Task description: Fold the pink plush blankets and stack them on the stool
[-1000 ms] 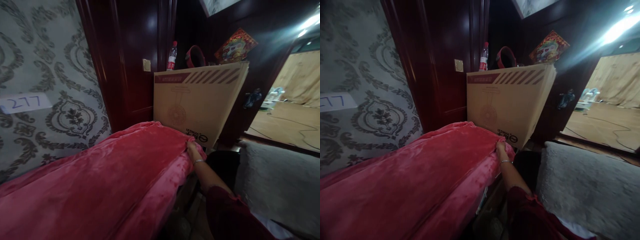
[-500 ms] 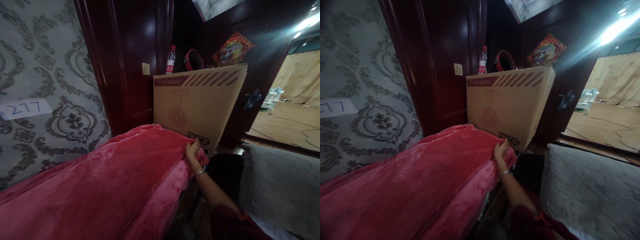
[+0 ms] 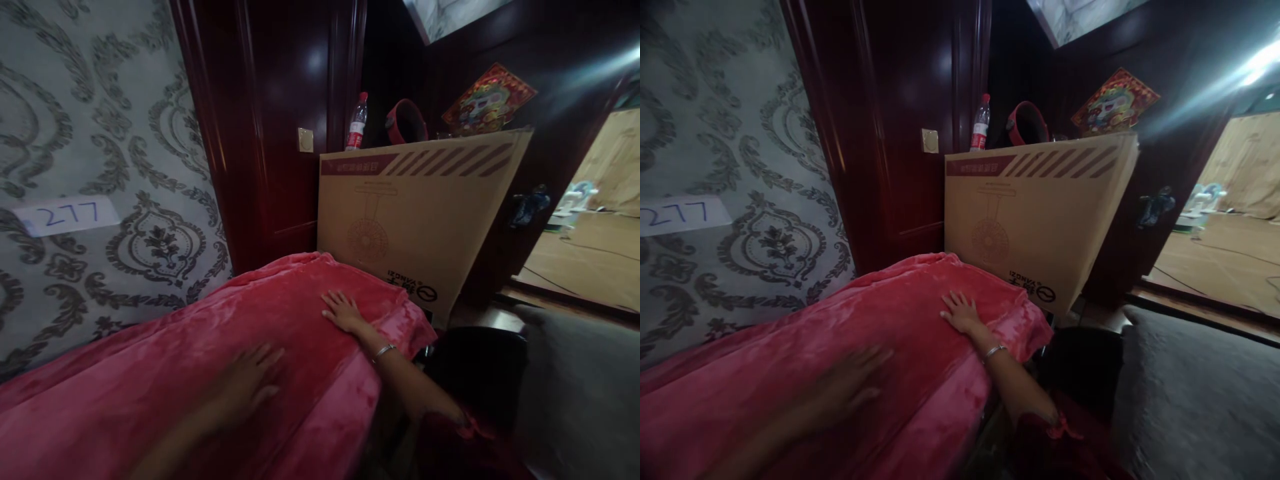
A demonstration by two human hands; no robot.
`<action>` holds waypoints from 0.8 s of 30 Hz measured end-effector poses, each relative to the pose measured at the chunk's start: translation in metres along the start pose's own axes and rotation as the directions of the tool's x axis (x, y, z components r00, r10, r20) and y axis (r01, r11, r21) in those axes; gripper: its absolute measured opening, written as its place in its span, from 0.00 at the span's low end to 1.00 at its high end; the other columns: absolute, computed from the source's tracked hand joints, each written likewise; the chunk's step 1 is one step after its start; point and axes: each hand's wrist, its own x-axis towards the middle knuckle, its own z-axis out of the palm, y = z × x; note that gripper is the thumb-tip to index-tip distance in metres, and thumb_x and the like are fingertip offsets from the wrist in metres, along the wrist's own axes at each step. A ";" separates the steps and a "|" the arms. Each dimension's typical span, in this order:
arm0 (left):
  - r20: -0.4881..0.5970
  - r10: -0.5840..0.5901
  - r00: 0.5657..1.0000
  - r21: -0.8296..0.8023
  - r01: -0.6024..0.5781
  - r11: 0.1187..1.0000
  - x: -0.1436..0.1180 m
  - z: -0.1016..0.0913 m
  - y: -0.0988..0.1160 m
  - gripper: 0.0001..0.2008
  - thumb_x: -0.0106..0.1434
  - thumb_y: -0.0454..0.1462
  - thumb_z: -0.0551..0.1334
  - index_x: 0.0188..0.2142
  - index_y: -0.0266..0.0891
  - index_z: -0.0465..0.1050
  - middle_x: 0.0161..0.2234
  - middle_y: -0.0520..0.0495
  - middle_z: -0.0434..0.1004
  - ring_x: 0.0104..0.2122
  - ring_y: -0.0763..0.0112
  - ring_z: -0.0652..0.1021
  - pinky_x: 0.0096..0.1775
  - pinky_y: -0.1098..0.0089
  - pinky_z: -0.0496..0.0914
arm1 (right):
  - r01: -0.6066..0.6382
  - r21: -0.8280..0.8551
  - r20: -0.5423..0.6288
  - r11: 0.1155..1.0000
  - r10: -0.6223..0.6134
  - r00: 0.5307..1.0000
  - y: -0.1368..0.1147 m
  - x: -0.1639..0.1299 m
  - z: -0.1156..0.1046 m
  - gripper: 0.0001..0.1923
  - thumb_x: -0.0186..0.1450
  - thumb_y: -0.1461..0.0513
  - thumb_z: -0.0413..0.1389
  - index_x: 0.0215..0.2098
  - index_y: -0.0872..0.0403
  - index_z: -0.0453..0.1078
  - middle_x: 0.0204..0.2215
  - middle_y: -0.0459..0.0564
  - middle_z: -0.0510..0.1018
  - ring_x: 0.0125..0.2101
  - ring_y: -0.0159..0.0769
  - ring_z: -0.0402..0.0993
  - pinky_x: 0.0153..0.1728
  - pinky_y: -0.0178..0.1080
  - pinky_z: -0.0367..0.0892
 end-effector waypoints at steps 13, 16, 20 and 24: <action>-0.021 0.104 0.994 0.123 -0.100 0.987 0.003 0.113 -0.023 0.37 0.65 0.52 0.60 0.70 0.54 0.50 0.68 0.47 0.59 0.65 0.52 0.64 0.63 0.51 0.59 | -0.162 -0.062 -0.131 0.985 0.153 0.979 0.031 0.097 -0.032 0.25 0.72 0.59 0.45 0.65 0.50 0.64 0.66 0.57 0.64 0.65 0.53 0.56 0.62 0.57 0.53; -0.124 0.170 0.978 0.215 -0.141 0.966 0.006 0.127 -0.032 0.38 0.62 0.57 0.60 0.69 0.53 0.55 0.66 0.47 0.64 0.63 0.53 0.67 0.64 0.52 0.57 | -0.137 -0.033 -0.189 0.990 0.129 0.973 0.029 0.136 -0.044 0.23 0.71 0.64 0.42 0.61 0.53 0.68 0.59 0.58 0.72 0.59 0.47 0.67 0.57 0.44 0.59; -0.205 0.203 0.957 0.285 -0.141 0.948 0.005 0.151 -0.035 0.32 0.63 0.57 0.60 0.65 0.57 0.63 0.61 0.48 0.72 0.61 0.54 0.70 0.68 0.49 0.44 | -0.085 -0.003 -0.242 0.996 0.082 0.967 0.026 0.179 -0.050 0.24 0.73 0.64 0.40 0.63 0.55 0.65 0.61 0.59 0.71 0.56 0.43 0.70 0.55 0.38 0.60; -0.206 0.073 0.976 0.272 -0.015 0.962 -0.001 0.164 -0.023 0.24 0.65 0.49 0.62 0.61 0.61 0.68 0.60 0.50 0.73 0.64 0.54 0.67 0.68 0.44 0.38 | 0.010 0.016 -0.217 1.000 -0.006 0.976 0.028 0.209 -0.045 0.23 0.73 0.63 0.42 0.61 0.50 0.69 0.59 0.52 0.74 0.57 0.41 0.69 0.57 0.38 0.59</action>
